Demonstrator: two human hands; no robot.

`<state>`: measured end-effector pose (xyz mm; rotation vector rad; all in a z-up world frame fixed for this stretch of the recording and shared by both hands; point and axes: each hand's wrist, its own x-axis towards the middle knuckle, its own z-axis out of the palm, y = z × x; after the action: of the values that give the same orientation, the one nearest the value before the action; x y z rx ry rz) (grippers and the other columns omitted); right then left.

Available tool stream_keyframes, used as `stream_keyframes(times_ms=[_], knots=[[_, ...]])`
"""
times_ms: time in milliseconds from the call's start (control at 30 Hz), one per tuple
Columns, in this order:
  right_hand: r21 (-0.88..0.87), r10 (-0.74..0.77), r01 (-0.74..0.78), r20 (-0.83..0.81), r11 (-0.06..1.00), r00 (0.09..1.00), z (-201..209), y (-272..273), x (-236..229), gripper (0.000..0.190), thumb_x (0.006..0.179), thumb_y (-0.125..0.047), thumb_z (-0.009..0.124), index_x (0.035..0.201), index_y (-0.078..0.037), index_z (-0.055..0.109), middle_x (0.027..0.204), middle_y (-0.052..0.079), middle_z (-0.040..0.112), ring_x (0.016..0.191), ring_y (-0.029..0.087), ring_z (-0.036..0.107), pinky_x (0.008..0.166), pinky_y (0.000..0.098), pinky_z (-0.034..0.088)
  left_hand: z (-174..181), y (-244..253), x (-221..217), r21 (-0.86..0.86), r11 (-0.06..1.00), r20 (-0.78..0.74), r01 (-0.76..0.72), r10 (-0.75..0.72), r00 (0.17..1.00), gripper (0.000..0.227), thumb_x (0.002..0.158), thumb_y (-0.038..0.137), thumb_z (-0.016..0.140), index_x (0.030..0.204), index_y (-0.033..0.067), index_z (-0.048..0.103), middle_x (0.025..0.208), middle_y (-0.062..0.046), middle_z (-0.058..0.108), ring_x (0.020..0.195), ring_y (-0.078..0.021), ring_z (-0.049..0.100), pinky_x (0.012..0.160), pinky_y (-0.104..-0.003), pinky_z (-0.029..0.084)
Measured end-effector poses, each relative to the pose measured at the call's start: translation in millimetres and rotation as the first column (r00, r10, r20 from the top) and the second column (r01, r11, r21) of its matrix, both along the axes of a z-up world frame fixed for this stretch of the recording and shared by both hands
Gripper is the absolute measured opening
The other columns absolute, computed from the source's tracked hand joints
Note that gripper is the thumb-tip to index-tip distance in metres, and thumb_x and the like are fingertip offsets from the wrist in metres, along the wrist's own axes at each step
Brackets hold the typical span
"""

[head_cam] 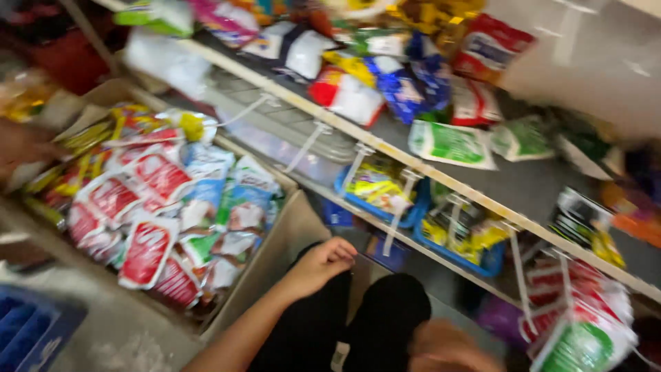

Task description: Organizing and hanging various condiment and food packets onto display hooks on a grocery shelf.

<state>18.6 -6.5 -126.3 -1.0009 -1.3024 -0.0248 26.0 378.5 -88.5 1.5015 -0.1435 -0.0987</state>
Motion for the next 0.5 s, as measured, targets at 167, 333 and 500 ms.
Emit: stream_keyframes(times_ms=[167,333,500], knots=[[-0.153,-0.494,0.549,0.289,0.822,0.82,181.9,270.5,-31.8,0.024,0.087,0.005,0.067,0.11,-0.003,0.063,0.109,0.018,0.069,0.099,0.031,0.071,0.091,0.0402,0.058,-32.3,105.1,-24.3,0.027,0.967,0.044,-0.253,0.252,0.967,0.025,0.092,0.009,0.063,0.118,0.0067,0.064,0.102,-0.004,0.071,0.097,-0.0129,0.069,0.089,-0.028,0.055],[-0.701,-0.383,0.345,0.111,0.624,0.917,144.2,356.1,-7.7,0.034,0.091,0.003,0.067,0.124,-0.003,0.061,0.106,0.016,0.069,0.093,0.03,0.072,0.083,0.0375,0.058,0.9,178.4,-74.9,0.249,0.713,-0.174,-0.656,0.699,0.694,0.026,0.091,0.008,0.058,0.116,0.0064,0.062,0.1,-0.009,0.072,0.088,-0.0216,0.07,0.07,-0.039,0.059],[-0.766,-0.289,0.228,0.058,0.601,0.956,73.5,406.7,19.4,0.05,0.092,0.001,0.061,0.14,0.0,0.047,0.116,0.017,0.068,0.102,0.036,0.067,0.088,0.0427,0.054,-23.9,235.4,-126.5,0.639,0.318,0.178,-0.7,0.825,0.536,0.021,0.093,0.01,0.06,0.111,0.0025,0.066,0.105,-0.021,0.071,0.097,-0.0372,0.069,0.083,-0.046,0.055]])
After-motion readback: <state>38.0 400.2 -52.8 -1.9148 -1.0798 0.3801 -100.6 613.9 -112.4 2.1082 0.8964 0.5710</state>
